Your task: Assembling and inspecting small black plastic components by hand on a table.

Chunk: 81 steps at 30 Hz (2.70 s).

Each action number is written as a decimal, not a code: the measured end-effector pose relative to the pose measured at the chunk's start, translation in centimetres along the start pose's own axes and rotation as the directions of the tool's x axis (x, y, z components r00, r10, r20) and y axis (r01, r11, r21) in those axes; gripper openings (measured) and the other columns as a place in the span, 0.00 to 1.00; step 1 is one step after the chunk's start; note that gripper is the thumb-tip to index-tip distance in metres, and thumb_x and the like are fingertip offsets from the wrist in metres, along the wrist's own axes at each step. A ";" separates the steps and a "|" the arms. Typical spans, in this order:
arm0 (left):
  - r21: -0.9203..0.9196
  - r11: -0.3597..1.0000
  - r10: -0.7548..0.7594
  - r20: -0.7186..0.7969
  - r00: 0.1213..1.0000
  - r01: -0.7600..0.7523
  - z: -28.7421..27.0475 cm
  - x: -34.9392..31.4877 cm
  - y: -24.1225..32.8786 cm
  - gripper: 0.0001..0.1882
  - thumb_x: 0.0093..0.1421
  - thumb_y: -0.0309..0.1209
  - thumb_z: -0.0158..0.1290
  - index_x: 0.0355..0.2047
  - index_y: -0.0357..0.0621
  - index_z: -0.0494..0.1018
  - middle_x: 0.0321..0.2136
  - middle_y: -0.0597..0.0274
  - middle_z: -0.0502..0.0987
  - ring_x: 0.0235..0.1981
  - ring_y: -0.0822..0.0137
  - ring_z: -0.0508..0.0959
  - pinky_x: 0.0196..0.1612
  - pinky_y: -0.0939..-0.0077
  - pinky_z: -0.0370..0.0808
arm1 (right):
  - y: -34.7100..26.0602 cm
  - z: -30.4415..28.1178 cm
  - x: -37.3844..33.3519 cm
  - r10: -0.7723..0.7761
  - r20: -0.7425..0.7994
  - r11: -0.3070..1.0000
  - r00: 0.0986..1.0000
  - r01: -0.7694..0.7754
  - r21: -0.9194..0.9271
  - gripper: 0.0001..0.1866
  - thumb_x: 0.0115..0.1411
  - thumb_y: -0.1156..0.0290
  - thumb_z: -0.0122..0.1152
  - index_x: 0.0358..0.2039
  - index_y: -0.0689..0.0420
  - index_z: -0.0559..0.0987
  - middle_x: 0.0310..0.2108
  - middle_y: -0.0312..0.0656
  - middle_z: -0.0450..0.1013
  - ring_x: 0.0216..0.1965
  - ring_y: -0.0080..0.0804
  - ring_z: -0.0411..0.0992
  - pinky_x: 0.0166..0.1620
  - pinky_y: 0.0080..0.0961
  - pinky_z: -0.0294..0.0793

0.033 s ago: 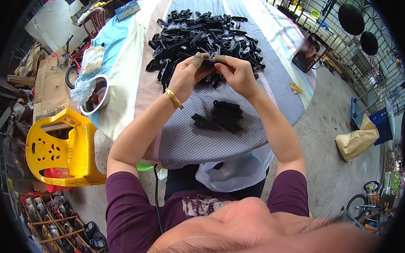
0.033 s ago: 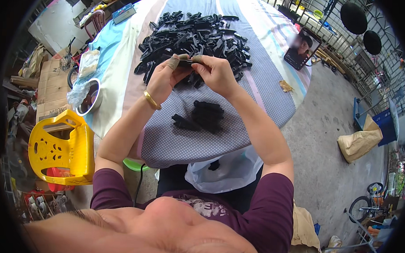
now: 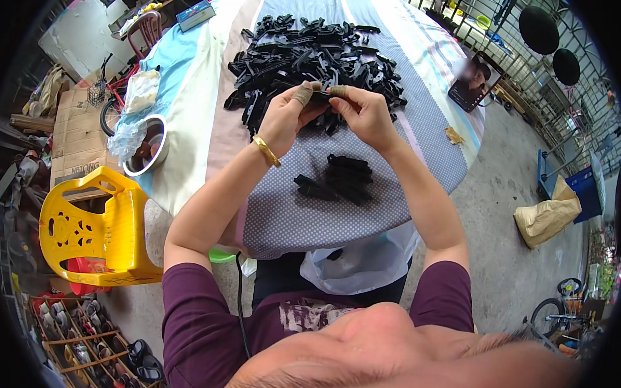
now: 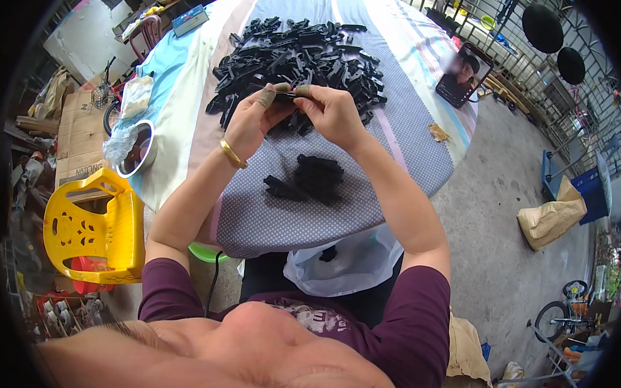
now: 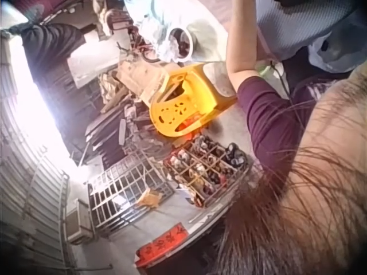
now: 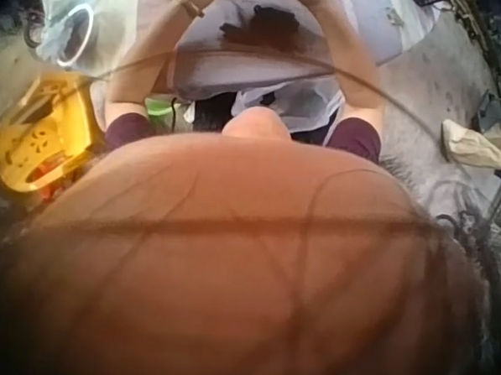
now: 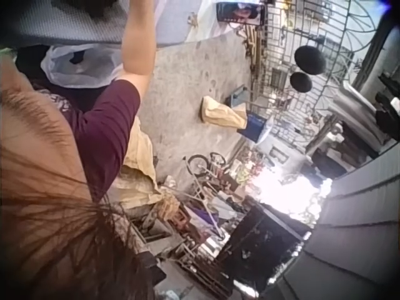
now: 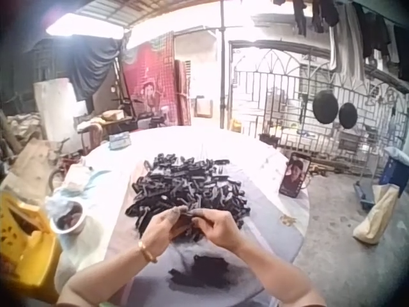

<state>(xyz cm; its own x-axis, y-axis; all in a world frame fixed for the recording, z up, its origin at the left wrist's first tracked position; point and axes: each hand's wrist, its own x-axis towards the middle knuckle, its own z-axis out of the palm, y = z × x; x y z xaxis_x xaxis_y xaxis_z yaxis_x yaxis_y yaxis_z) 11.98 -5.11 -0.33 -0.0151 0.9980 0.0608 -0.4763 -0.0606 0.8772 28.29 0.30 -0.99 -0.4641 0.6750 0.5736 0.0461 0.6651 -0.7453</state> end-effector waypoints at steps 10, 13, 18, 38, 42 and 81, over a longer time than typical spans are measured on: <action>0.410 0.877 0.213 0.136 0.968 -0.250 -0.2 -0.5 0.7 0.15 0.54 0.22 0.55 0.43 0.34 0.71 0.32 0.66 0.76 0.32 0.82 0.73 0.36 0.89 0.72 | -1.1 -0.9 0.5 -0.293 -0.102 0.886 0.951 0.230 -0.404 0.17 0.53 0.69 0.61 0.42 0.62 0.75 0.35 0.40 0.74 0.32 0.22 0.70 0.37 0.19 0.70; 0.446 0.845 0.235 0.182 0.955 -0.293 0.0 -0.8 0.8 0.14 0.54 0.21 0.55 0.43 0.34 0.72 0.32 0.67 0.76 0.32 0.82 0.73 0.35 0.89 0.72 | -1.5 -1.6 0.2 0.068 0.244 0.994 0.967 -0.046 -0.098 0.20 0.52 0.68 0.63 0.45 0.62 0.74 0.32 0.39 0.75 0.31 0.21 0.70 0.38 0.19 0.70; 0.446 0.834 0.263 0.194 0.945 -0.324 0.4 -1.0 1.0 0.14 0.54 0.22 0.55 0.42 0.35 0.72 0.33 0.67 0.76 0.32 0.82 0.73 0.35 0.89 0.72 | -2.3 -1.7 -0.2 0.066 0.137 0.996 0.988 -0.057 -0.065 0.15 0.51 0.69 0.65 0.38 0.62 0.78 0.25 0.37 0.75 0.24 0.19 0.69 0.29 0.17 0.70; 0.849 0.139 -0.169 0.528 0.832 -0.510 6.9 2.2 -0.3 0.11 0.54 0.38 0.55 0.30 0.44 0.78 0.27 0.56 0.73 0.29 0.61 0.75 0.34 0.72 0.72 | 6.8 -10.0 0.9 0.450 -0.149 0.539 0.880 -0.401 -0.740 0.15 0.46 0.73 0.54 0.37 0.52 0.79 0.37 0.45 0.75 0.41 0.42 0.72 0.45 0.33 0.70; 0.874 -0.136 -0.031 0.466 0.884 -0.466 7.3 4.1 -4.8 0.11 0.51 0.36 0.56 0.29 0.40 0.75 0.31 0.51 0.73 0.34 0.55 0.76 0.38 0.65 0.73 | 5.9 -9.0 1.3 0.510 -0.144 0.492 0.848 -0.425 -0.759 0.16 0.44 0.69 0.57 0.36 0.54 0.79 0.36 0.46 0.75 0.40 0.42 0.73 0.45 0.33 0.71; 0.099 0.994 -0.061 0.096 0.994 0.051 0.7 -0.8 0.9 0.14 0.58 0.25 0.51 0.44 0.33 0.71 0.36 0.61 0.76 0.37 0.73 0.76 0.40 0.81 0.76 | -0.7 -2.0 0.5 -0.135 0.112 0.991 0.985 0.133 0.027 0.14 0.48 0.77 0.65 0.36 0.60 0.75 0.41 0.40 0.72 0.41 0.26 0.71 0.45 0.20 0.71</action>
<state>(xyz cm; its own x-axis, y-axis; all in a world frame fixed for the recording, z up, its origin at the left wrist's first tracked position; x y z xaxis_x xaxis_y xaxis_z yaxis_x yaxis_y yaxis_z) 12.20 -5.95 0.75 0.0983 0.9938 0.0529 -0.3872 -0.0108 0.9219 29.77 0.77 0.49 -0.5619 0.5391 0.6274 -0.0398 0.7400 -0.6715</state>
